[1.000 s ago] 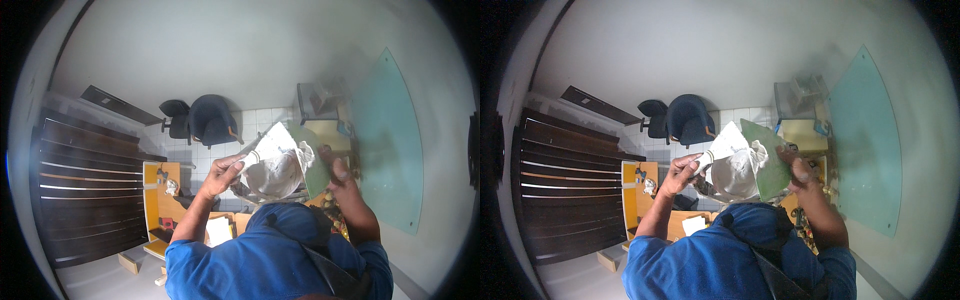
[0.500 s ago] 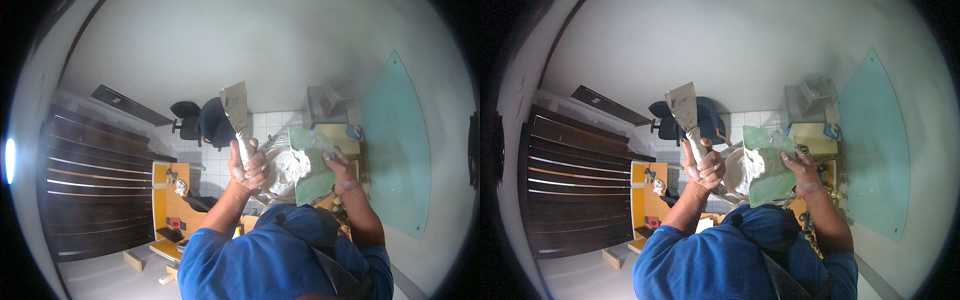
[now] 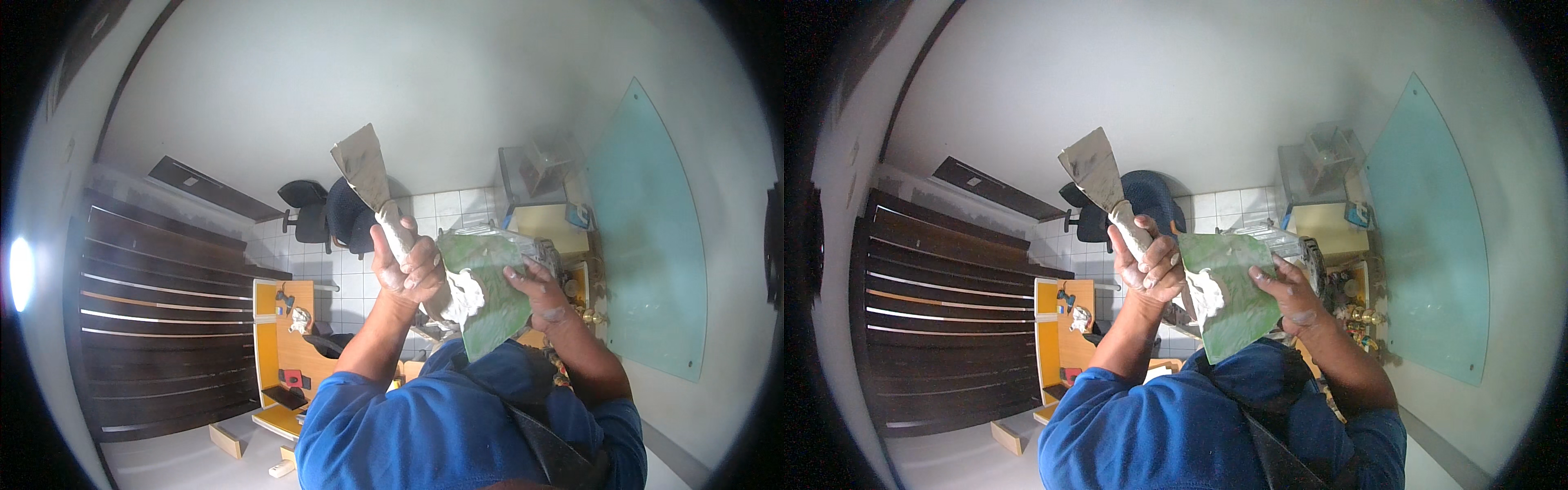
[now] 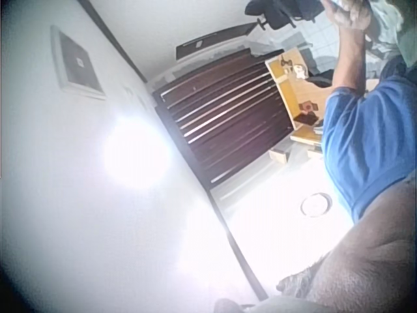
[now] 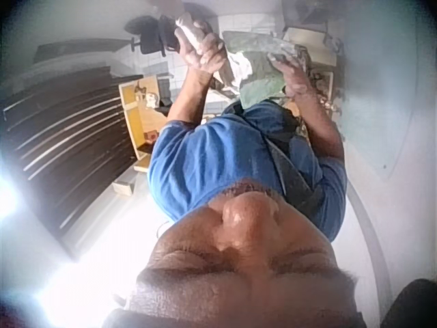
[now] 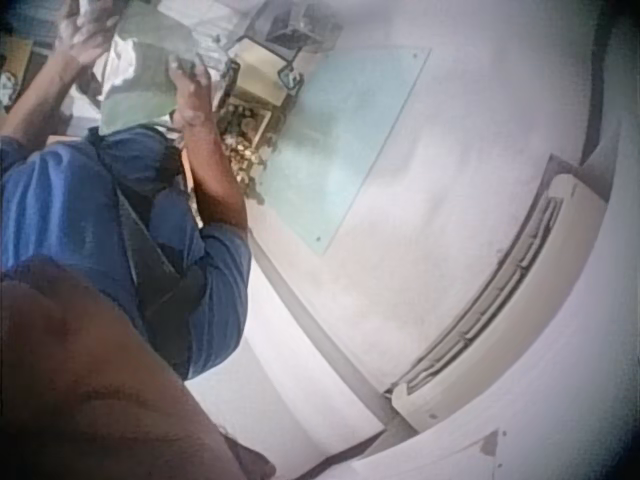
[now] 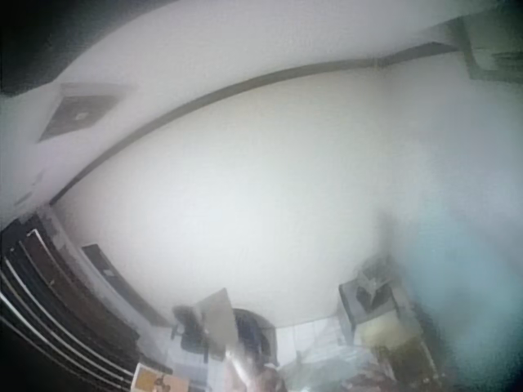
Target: The person mixes a white paste in a bucket using a trowel, then applies the paste to the ceiling near an air conditioning unit using a green plastering float. The person repeatedly scoops paste and smooths it onto the ceiling surface.
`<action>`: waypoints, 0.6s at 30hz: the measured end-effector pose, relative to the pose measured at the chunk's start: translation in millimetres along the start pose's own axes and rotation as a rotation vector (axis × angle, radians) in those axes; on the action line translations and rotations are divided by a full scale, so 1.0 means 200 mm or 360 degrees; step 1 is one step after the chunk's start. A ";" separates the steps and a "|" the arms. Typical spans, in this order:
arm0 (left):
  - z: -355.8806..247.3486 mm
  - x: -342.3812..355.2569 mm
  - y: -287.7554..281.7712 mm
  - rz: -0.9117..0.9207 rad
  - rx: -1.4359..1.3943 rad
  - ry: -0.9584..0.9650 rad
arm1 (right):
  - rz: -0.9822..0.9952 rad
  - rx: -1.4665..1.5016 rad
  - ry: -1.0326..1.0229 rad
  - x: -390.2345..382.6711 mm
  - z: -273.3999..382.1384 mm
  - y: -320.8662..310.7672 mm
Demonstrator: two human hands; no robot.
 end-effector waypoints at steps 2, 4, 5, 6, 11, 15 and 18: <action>0.00 0.00 -0.01 -0.0010 -0.0032 -0.0017 | 0.0055 -0.0033 -0.0022 0.00 0.00 0.01; 0.00 0.00 -0.02 -0.0018 -0.0009 -0.0022 | 0.0059 -0.0056 -0.0041 0.00 0.00 0.02; 0.00 -0.01 -0.03 -0.0016 -0.0005 -0.0019 | 0.0039 -0.0067 -0.0052 0.00 0.00 0.02; 0.00 -0.01 -0.02 0.0022 -0.0029 -0.0011 | 0.0040 -0.0061 -0.0072 -0.01 0.00 0.03; 0.00 -0.01 -0.01 0.0147 -0.0089 0.0003 | -0.0135 -0.0085 -0.0067 -0.02 0.00 0.04; 0.01 0.02 -0.01 0.0024 -0.0076 -0.0023 | -0.0027 -0.0103 -0.0131 -0.02 0.02 0.04; 0.01 0.03 0.00 -0.0072 -0.0003 0.0001 | 0.0004 -0.0319 -0.0186 -0.02 0.03 0.05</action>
Point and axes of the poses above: each hand's wrist, its own x-axis towards the middle knuckle, its own y-axis out of the palm, z = x × y, the point moved 1 cm from there along x, towards the middle knuckle, and after that the axes turned 7 degrees about z, right-handed, at the moved point
